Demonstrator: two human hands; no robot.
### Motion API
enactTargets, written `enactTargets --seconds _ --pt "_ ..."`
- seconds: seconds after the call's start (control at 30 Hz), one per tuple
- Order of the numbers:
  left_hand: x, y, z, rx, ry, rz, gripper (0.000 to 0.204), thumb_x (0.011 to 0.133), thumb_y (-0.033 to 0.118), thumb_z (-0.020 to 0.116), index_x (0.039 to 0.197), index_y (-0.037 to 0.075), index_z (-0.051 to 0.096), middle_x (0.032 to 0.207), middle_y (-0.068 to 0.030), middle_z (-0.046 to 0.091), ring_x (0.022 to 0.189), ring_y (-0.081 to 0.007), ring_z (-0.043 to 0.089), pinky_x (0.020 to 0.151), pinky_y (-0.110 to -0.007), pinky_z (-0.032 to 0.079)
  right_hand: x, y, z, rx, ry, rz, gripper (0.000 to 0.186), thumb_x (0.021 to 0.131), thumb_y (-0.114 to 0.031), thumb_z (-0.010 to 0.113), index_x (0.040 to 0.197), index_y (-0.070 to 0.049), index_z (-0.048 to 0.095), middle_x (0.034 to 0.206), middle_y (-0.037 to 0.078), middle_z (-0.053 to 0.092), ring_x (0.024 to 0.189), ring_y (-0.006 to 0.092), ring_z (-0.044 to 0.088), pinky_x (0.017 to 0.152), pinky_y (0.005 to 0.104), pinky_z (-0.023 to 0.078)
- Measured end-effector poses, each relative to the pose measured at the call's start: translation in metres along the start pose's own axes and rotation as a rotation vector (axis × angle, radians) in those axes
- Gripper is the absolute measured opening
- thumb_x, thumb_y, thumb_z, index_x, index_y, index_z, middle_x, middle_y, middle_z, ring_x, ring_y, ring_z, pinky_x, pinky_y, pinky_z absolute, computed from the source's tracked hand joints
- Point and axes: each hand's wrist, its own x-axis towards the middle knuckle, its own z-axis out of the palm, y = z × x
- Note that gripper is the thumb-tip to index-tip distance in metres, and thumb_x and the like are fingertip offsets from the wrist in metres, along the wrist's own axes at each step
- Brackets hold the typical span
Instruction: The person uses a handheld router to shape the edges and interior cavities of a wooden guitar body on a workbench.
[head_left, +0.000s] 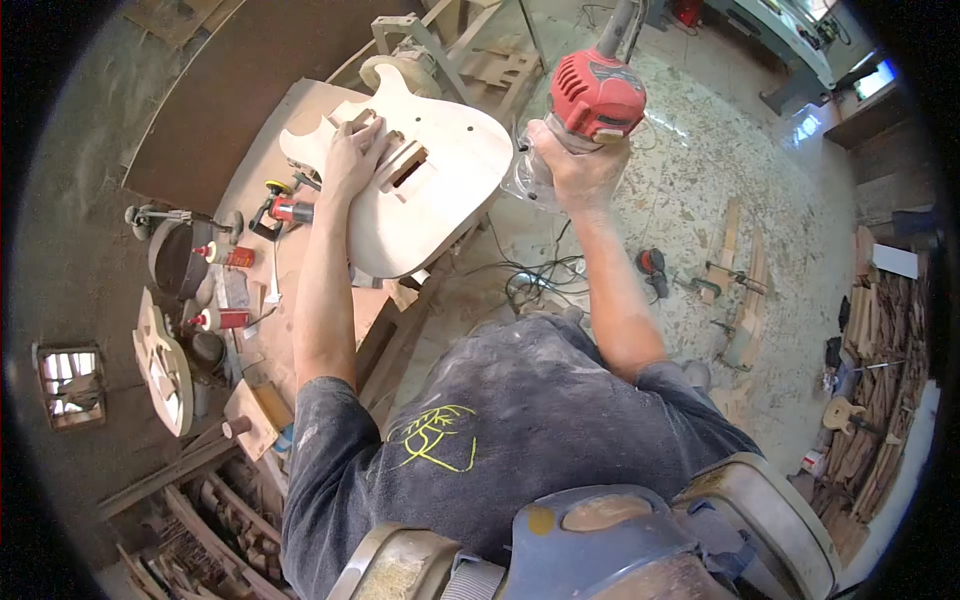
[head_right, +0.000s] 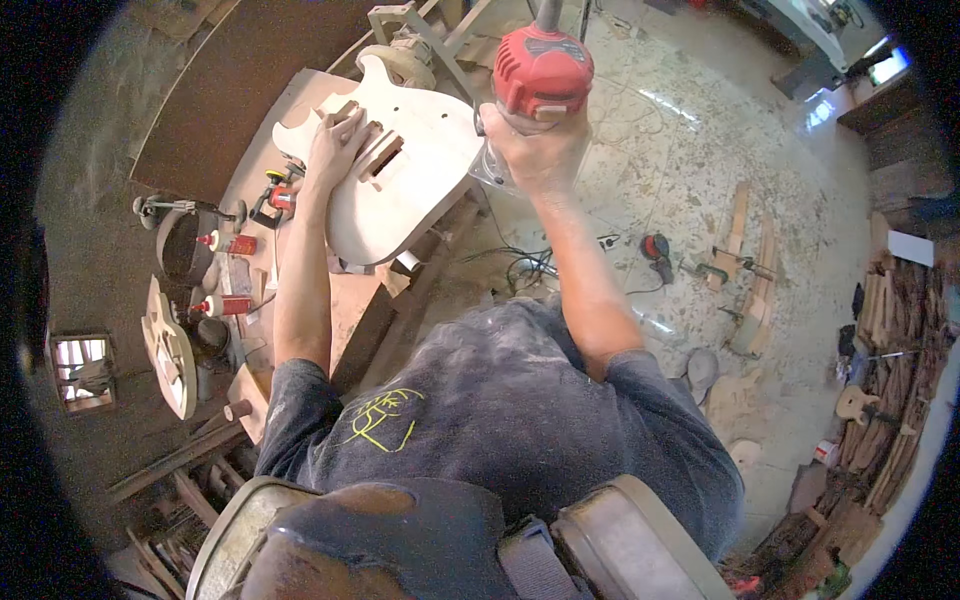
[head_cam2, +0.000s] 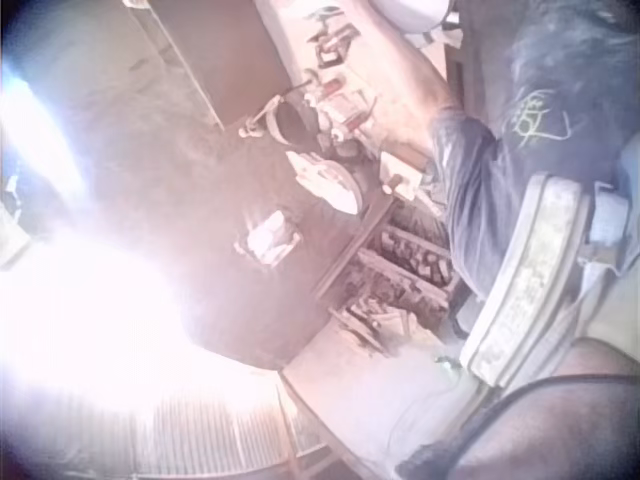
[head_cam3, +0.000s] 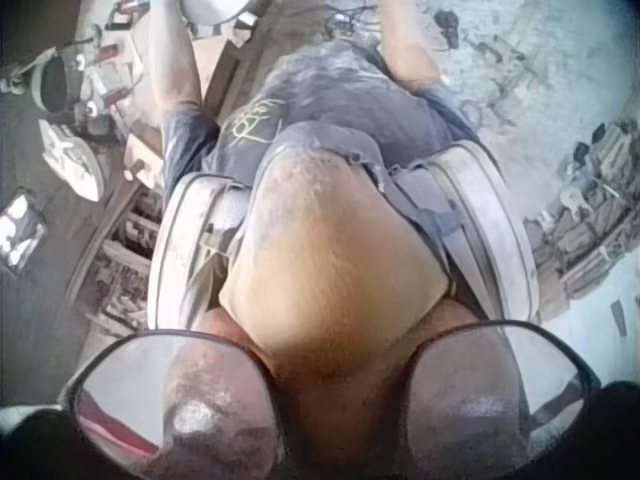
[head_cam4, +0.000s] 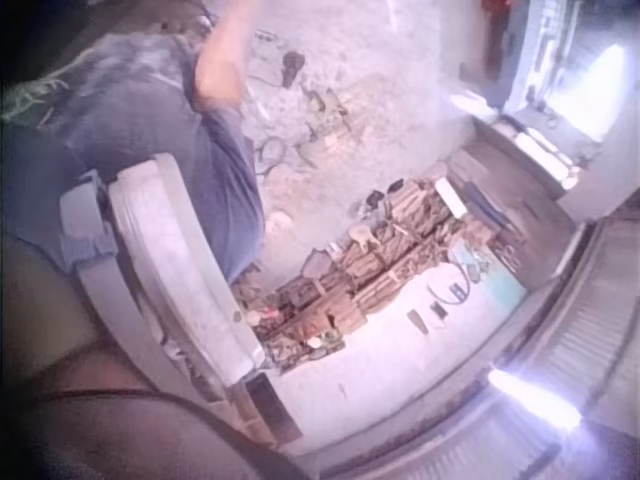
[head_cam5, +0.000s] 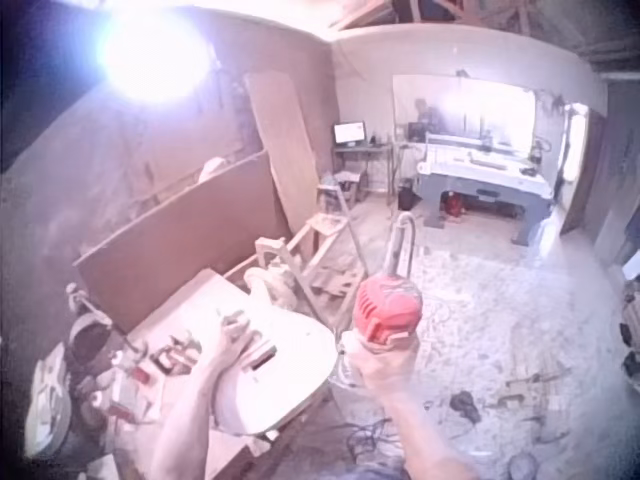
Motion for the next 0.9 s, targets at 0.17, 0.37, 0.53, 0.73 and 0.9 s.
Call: enactTargets --seconds 0.17,0.37,0.53,0.73,0.9 --pt "-0.004 0.002 0.009 0.003 0.102 0.099 0.041 0.095 0.035 0.068 0.128 0.012 0.071 0.138 -0.018 0.059 0.127 -0.0371 0.054 0.108 -0.043 0.044 -0.011 0.0 0.02 -0.149 0.048 -0.132 0.036 0.073 -0.016 0.086 0.1 -0.003 0.067 0.093 0.007 0.071 0.083 0.0186 0.07 0.078 0.033 0.055" --pt "-0.01 -0.001 0.004 0.017 0.143 0.116 0.04 0.097 0.036 0.063 0.129 0.014 0.07 0.13 -0.0214 0.06 0.12 -0.0377 0.056 0.104 -0.044 0.045 -0.026 0.005 0.044 -0.25 0.028 -0.198 0.038 0.073 -0.011 0.086 0.103 -0.003 0.065 0.094 0.006 0.071 0.082 0.0169 0.068 0.076 0.0329 0.055" --pt "-0.008 -0.001 0.008 -0.054 0.178 0.11 0.036 0.096 0.034 0.063 0.124 0.015 0.072 0.133 -0.0192 0.061 0.122 -0.0389 0.055 0.105 -0.044 0.045 -0.019 0.016 0.043 -0.274 -0.007 -0.202 0.038 0.074 -0.011 0.085 0.104 -0.003 0.064 0.094 0.005 0.069 0.081 0.0157 0.067 0.077 0.0326 0.054" --pt "-0.01 0.0 0.009 -0.055 0.201 0.121 0.033 0.096 0.032 0.061 0.122 0.014 0.072 0.138 -0.0171 0.059 0.126 -0.0392 0.053 0.107 -0.044 0.046 -0.017 0.002 0.05 -0.26 -0.038 -0.179 0.046 0.073 -0.014 0.087 0.11 -0.003 0.061 0.099 0.005 0.068 0.085 0.017 0.065 0.081 0.033 0.053" --pt "-0.012 0.002 0.007 -0.066 0.196 0.109 0.038 0.099 0.035 0.061 0.127 0.013 0.071 0.135 -0.0167 0.061 0.129 -0.0348 0.052 0.109 -0.042 0.043 -0.009 0.007 0.056 -0.276 -0.031 -0.256 0.046 0.072 -0.01 0.085 0.11 -0.001 0.061 0.098 0.007 0.069 0.086 0.0178 0.068 0.081 0.0326 0.054"
